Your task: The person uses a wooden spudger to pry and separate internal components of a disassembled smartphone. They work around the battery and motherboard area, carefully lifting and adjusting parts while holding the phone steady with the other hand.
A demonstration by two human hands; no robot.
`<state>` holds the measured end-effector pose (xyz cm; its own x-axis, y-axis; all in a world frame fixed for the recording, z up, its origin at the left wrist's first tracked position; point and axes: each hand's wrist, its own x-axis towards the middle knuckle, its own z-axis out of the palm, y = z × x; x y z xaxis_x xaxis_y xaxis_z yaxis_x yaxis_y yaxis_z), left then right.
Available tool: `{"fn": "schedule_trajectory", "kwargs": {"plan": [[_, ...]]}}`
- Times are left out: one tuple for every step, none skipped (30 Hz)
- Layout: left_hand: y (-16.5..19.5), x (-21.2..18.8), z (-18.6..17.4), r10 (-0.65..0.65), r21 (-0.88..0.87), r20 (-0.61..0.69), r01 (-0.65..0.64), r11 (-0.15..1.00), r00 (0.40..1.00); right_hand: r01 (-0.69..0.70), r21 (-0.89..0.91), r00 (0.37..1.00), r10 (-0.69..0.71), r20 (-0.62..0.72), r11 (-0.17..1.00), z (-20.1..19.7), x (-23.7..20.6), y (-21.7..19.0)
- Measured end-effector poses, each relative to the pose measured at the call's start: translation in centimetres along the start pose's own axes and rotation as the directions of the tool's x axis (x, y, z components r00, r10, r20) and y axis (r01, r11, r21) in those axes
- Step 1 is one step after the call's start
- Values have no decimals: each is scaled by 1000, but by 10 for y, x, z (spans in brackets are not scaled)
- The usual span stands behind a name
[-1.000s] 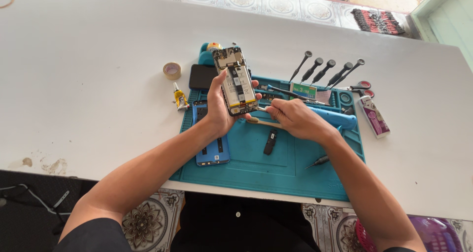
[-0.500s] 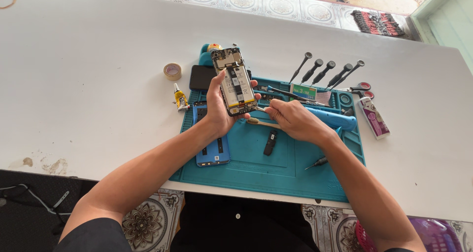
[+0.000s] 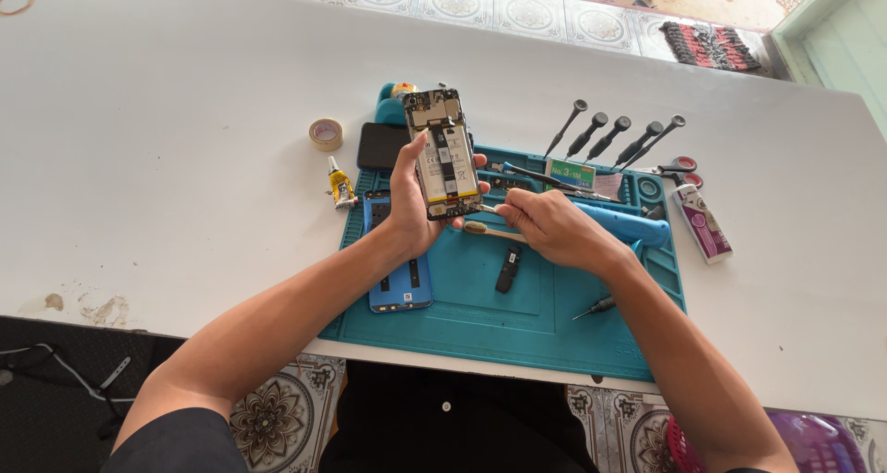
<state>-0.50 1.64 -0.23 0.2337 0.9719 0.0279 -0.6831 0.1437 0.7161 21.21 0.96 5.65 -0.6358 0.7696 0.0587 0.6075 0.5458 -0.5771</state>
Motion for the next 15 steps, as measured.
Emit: {"fn": "schedule_trajectory", "kwargs": {"plan": [[0,0,0,1,-2,4,-1,1000,1000,-22,-16,1000,22,4,1000,-1,0,-1],[0,0,1,8,5,9,-8,1000,1000,-44,-30,999,44,8,999,-1,0,-2],[0,0,1,13,12,14,-13,1000,1000,-67,-44,998,68,13,997,-2,0,-3],[-1,-1,2,17,18,19,-17,1000,1000,-56,-43,998,56,6,997,-2,0,-3],[-1,-2,2,13,22,13,-13,1000,1000,-46,-42,999,46,0,998,-3,-1,-4],[-1,-2,2,9,26,9,-9,1000,1000,-36,-42,999,36,-7,998,-4,-1,-5],[0,-2,2,6,31,4,-7,999,1000,-35,-43,999,34,-7,998,-5,-2,-5],[0,-2,3,6,32,4,-6,999,1000,-32,-44,999,32,-8,999,-5,-2,-6],[0,-2,3,6,32,3,-6,999,1000,-30,-44,1000,30,-7,999,-6,-2,-6],[0,-2,3,5,32,3,-6,999,1000,-36,-45,999,36,-8,998,-7,-2,-6],[0,-2,3,12,36,8,-12,999,1000,-43,-44,999,43,-8,998,-8,-2,-6],[0,-2,3,16,39,13,-17,999,1000,-52,-43,999,51,-7,998,-8,-3,-5],[-1,-3,3,20,41,18,-21,999,1000,-43,-56,999,43,-15,997,-8,-3,-5],[-1,-4,3,21,47,18,-21,999,1000,-35,-70,999,33,-23,997,-9,-3,-5],[-2,-3,3,23,54,20,-24,998,1000,-25,-87,999,22,-33,996,-10,-3,-4]]}}
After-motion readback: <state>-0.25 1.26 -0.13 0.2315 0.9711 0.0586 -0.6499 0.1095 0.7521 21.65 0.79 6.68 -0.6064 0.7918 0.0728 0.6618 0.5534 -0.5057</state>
